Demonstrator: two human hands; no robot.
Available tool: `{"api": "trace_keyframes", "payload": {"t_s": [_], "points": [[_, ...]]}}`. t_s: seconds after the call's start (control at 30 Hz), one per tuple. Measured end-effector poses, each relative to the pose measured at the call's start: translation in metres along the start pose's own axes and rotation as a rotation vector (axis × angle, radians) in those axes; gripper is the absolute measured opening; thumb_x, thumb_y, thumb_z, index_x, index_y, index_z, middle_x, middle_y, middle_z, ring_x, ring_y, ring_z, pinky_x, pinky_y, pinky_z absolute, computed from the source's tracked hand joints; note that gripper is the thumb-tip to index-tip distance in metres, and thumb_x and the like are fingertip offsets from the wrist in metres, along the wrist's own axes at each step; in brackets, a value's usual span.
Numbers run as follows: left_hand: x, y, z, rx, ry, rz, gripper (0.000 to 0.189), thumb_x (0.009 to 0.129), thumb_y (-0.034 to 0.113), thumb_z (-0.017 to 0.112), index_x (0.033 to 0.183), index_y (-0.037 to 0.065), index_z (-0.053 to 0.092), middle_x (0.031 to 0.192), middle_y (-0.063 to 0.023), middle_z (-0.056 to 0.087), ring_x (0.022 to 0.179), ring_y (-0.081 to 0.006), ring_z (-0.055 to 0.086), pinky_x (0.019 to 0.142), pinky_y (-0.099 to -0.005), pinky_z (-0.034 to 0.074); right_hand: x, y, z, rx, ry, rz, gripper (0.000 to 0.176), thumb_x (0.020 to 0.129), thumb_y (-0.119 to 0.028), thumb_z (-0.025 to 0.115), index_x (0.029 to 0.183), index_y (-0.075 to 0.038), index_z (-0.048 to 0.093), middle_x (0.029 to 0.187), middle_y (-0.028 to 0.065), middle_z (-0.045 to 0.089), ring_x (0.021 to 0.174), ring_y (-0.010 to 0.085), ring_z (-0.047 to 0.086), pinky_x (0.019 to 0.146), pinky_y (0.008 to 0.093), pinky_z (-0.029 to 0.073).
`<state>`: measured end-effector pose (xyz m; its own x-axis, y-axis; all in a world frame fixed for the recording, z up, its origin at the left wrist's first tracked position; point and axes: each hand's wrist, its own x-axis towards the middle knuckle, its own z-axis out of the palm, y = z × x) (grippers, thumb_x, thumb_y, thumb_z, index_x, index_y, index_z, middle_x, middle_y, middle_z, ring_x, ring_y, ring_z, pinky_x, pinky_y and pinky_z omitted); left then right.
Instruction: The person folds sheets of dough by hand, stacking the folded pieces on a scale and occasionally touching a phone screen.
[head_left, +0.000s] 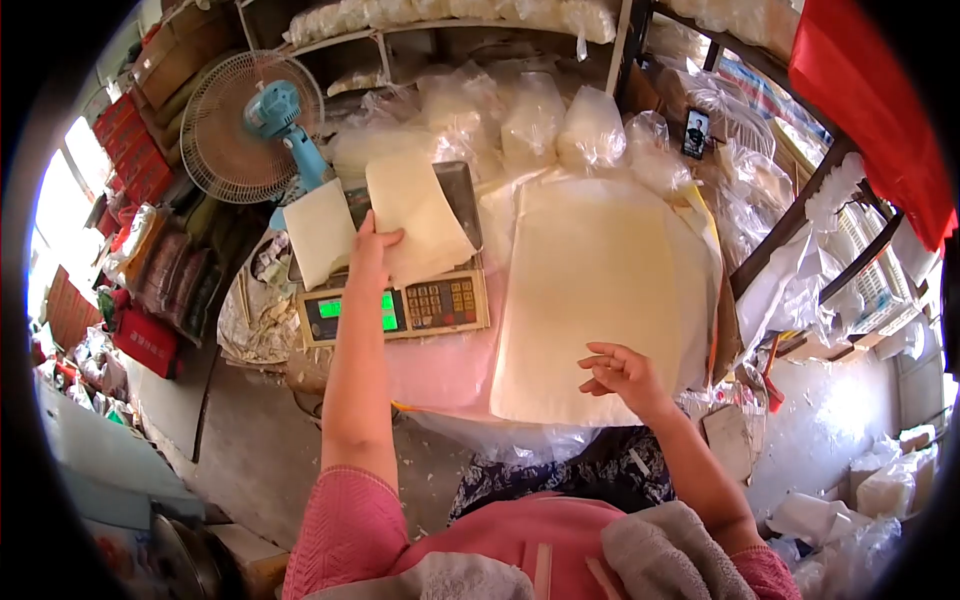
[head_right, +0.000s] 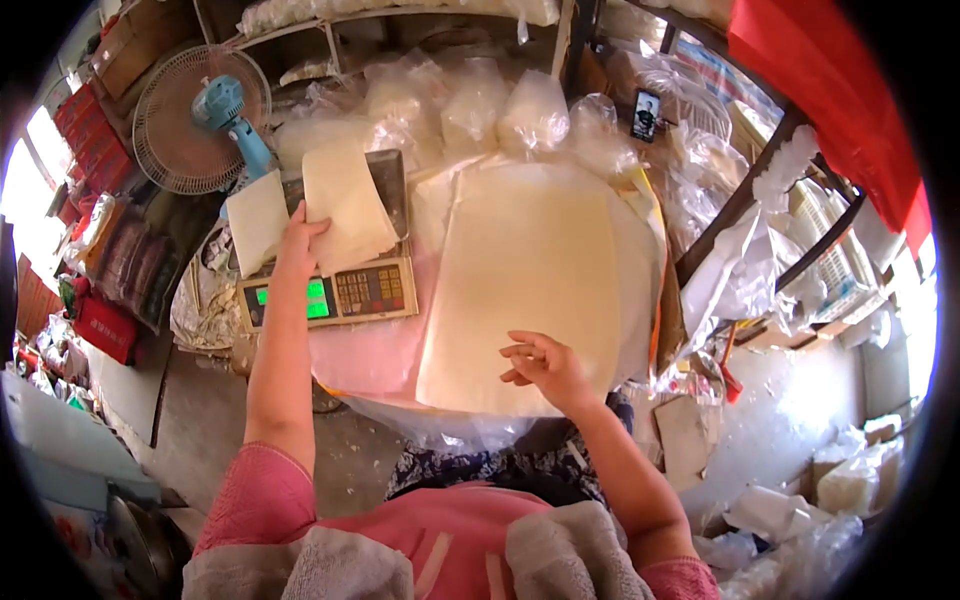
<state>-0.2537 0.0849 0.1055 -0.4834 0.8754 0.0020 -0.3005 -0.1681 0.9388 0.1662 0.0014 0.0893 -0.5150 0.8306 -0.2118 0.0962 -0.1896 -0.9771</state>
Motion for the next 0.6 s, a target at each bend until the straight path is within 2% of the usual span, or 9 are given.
{"api": "trace_keyframes", "payload": {"t_s": [0.17,0.2,0.27,0.3,0.33,0.37,0.43,0.5,0.6], "points": [[0.007,-0.004,-0.003,0.18,-0.031,0.068,0.055,0.075,-0.002,0.065,0.127,0.003,0.046,0.111,-0.0108,0.06,0.096,-0.0228,0.059,0.081,-0.0358,0.049,-0.008,0.021,-0.015,-0.086,0.122,-0.069,0.032,0.093,-0.011,0.055,0.12,0.005,0.05,0.105,0.0144,0.063,0.083,0.0193,0.067,0.069,0.0256,0.053],[0.01,-0.004,-0.005,0.261,-0.047,0.087,0.053,0.076,0.002,0.067,0.125,0.003,0.048,0.109,-0.0104,0.061,0.094,-0.0215,0.06,0.078,-0.0353,0.05,-0.008,0.027,-0.014,-0.159,0.156,-0.092,0.03,0.091,-0.011,0.058,0.117,0.003,0.053,0.104,0.012,0.064,0.08,0.015,0.067,0.068,0.0255,0.052],[0.011,0.001,-0.009,0.395,-0.015,0.147,0.055,0.075,0.01,0.071,0.125,0.002,0.049,0.106,-0.0091,0.062,0.091,-0.0181,0.06,0.076,-0.0327,0.05,-0.012,0.035,-0.013,-0.522,0.193,-0.096,0.033,0.087,-0.016,0.062,0.116,-0.003,0.057,0.107,0.0119,0.063,0.086,0.0182,0.067,0.074,0.0307,0.052],[0.005,0.008,-0.006,0.585,0.098,0.197,0.057,0.076,0.015,0.072,0.126,0.002,0.049,0.108,-0.0104,0.061,0.096,-0.0196,0.059,0.08,-0.0334,0.049,-0.015,0.041,-0.01,-0.706,0.205,-0.24,0.036,0.086,-0.02,0.064,0.117,-0.005,0.057,0.109,0.0124,0.062,0.092,0.0207,0.065,0.078,0.0325,0.051],[0.0,0.019,-0.002,0.775,0.208,0.265,0.058,0.077,0.02,0.072,0.127,0.003,0.048,0.111,-0.0116,0.06,0.1,-0.0211,0.059,0.084,-0.0341,0.048,-0.016,0.046,-0.006,-0.889,0.212,-0.401,0.038,0.084,-0.023,0.065,0.118,-0.008,0.056,0.111,0.0128,0.061,0.097,0.0232,0.063,0.081,0.0342,0.05],[-0.014,0.026,0.006,0.87,0.27,0.432,0.057,0.079,0.021,0.071,0.128,0.003,0.048,0.114,-0.0127,0.059,0.104,-0.0228,0.057,0.087,-0.0346,0.046,-0.017,0.051,-0.002,-0.857,0.129,-0.332,0.048,0.082,-0.027,0.067,0.123,-0.009,0.053,0.124,0.014,0.053,0.116,0.0307,0.051,0.094,0.0418,0.044],[-0.064,0.026,0.026,1.046,0.386,0.776,0.055,0.082,0.024,0.069,0.129,0.003,0.048,0.121,-0.015,0.056,0.113,-0.0261,0.053,0.095,-0.0357,0.042,-0.017,0.058,0.007,-1.096,0.06,-0.437,0.054,0.079,-0.028,0.068,0.127,-0.01,0.05,0.131,0.0127,0.047,0.123,0.0321,0.043,0.099,0.0475,0.038],[-0.1,0.01,0.036,0.923,0.197,0.872,0.052,0.084,0.024,0.066,0.129,0.003,0.049,0.127,-0.0161,0.052,0.119,-0.0287,0.048,0.099,-0.0372,0.038,-0.013,0.066,0.01,-1.216,-0.049,-0.454,0.064,0.075,-0.029,0.071,0.131,-0.012,0.045,0.139,0.0109,0.037,0.132,0.0346,0.03,0.104,0.0573,0.027],[-0.156,-0.023,0.048,0.893,0.033,0.835,0.045,0.087,0.018,0.06,0.127,0.001,0.049,0.13,-0.0159,0.051,0.121,-0.0297,0.048,0.1,-0.0379,0.037,-0.012,0.075,0.011,-1.386,-0.071,-0.54,0.056,0.078,-0.03,0.069,0.126,-0.01,0.048,0.138,0.0104,0.039,0.133,0.0319,0.03,0.106,0.0543,0.025]]}}
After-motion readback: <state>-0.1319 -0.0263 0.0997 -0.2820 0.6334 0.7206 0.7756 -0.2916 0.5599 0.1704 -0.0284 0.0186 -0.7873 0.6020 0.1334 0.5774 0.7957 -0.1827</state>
